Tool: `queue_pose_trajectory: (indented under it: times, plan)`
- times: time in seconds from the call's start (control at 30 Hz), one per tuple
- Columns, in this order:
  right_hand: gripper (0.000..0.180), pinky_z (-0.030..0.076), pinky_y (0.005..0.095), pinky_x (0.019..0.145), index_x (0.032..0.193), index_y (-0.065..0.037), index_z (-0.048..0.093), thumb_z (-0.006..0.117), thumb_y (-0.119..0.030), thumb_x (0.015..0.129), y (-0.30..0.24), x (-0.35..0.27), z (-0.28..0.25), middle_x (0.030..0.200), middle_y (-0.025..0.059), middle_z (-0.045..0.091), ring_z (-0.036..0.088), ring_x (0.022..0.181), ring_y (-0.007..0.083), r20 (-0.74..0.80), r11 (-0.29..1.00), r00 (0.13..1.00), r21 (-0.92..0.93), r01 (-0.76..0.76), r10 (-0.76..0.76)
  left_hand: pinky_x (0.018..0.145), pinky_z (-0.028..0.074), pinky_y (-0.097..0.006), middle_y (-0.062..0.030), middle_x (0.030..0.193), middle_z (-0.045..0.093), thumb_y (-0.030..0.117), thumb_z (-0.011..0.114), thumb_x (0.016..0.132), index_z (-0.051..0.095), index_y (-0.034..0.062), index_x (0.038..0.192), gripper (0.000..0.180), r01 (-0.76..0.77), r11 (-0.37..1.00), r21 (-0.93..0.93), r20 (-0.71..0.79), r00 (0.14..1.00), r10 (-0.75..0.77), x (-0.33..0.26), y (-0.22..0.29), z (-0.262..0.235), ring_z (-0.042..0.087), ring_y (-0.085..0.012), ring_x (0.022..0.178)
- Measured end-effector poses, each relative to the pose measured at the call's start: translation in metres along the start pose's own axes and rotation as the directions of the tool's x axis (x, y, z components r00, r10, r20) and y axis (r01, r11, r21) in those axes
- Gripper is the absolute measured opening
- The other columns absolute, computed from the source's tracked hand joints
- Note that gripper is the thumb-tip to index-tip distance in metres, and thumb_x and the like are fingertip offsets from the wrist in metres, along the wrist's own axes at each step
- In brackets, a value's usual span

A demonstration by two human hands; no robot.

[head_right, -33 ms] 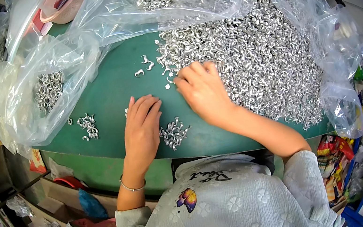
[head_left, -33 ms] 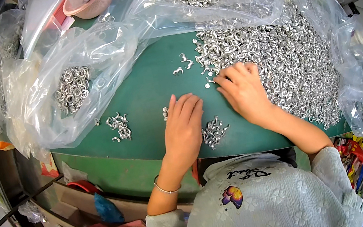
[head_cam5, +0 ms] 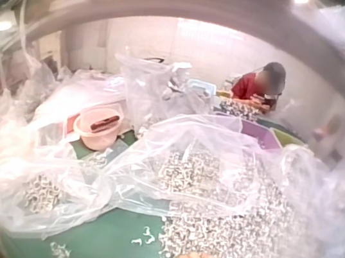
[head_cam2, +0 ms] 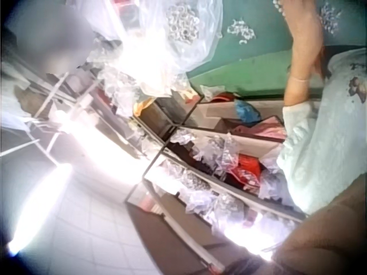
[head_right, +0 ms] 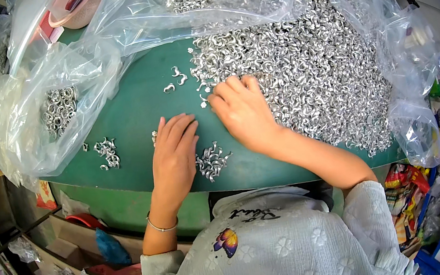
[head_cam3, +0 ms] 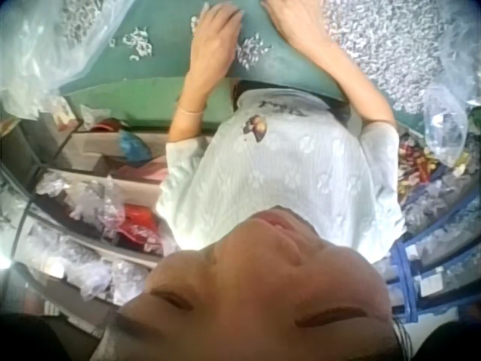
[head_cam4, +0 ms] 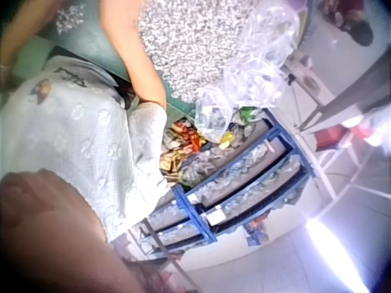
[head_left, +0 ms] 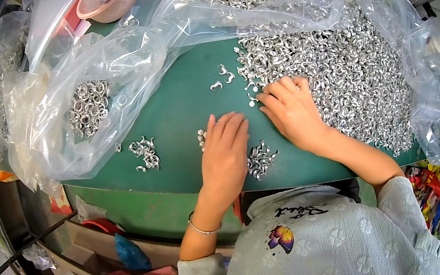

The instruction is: The person sorts small metal components by hand on a green workbench, moving them into different piles and containers.

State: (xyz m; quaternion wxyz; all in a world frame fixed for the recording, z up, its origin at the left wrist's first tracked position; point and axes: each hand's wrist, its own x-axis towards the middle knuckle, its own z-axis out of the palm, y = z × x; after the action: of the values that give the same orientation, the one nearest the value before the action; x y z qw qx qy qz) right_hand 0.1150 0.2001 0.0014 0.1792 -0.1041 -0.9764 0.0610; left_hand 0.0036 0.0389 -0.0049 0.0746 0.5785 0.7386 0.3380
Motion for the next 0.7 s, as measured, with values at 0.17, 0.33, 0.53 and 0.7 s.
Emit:
queue_pose_trajectory:
  times: [0.17,0.33,0.53,0.7]
  plan:
    - [0.011,0.037,0.0391,0.083,0.086,-0.008,0.063,0.068,-0.011,0.076,0.008,0.001,-0.009,0.09,0.0031,0.056,0.052,0.089,0.0223,-0.024,0.999,0.999,0.013,-0.029,0.029,0.108,0.036,-0.049,-0.0146,0.125,0.057,-0.003,0.061,0.081,0.06,-0.0047,0.114,0.032,-0.108,0.991,0.074,0.066,0.992,0.103,0.006,0.006,0.009,0.051,-0.0322,0.124]
    - [0.015,0.036,0.0449,0.092,0.092,-0.005,0.062,0.064,-0.008,0.077,0.012,0.011,0.002,0.111,0.0086,0.057,0.052,0.109,0.0262,-0.062,0.998,0.998,0.05,0.034,-0.031,0.108,0.037,-0.048,-0.0163,0.127,0.055,-0.003,0.059,0.083,0.058,-0.0042,0.116,0.033,-0.019,1.0,-0.007,0.011,1.0,0.019,0.004,0.0,0.009,0.051,-0.0309,0.124]
    - [0.011,0.036,0.0458,0.093,0.087,-0.005,0.062,0.061,-0.008,0.077,0.017,0.012,0.006,0.112,0.0097,0.057,0.05,0.112,0.0275,-0.06,0.998,0.996,0.019,0.064,-0.063,0.106,0.04,-0.047,-0.0155,0.12,0.058,-0.003,0.061,0.082,0.059,-0.0045,0.112,0.031,-0.059,0.99,0.126,-0.007,0.998,0.061,0.009,0.001,0.009,0.054,-0.0317,0.118]
    - [0.013,0.038,0.0419,0.092,0.086,-0.003,0.061,0.062,-0.007,0.073,0.006,0.005,-0.004,0.109,0.0108,0.056,0.051,0.11,0.0273,0.011,0.982,0.991,0.131,0.133,-0.136,0.105,0.039,-0.049,-0.0145,0.117,0.058,-0.003,0.062,0.081,0.059,-0.0049,0.112,0.031,0.014,0.998,0.06,0.007,1.0,-0.015,0.002,-0.004,-0.003,0.054,-0.0328,0.115]
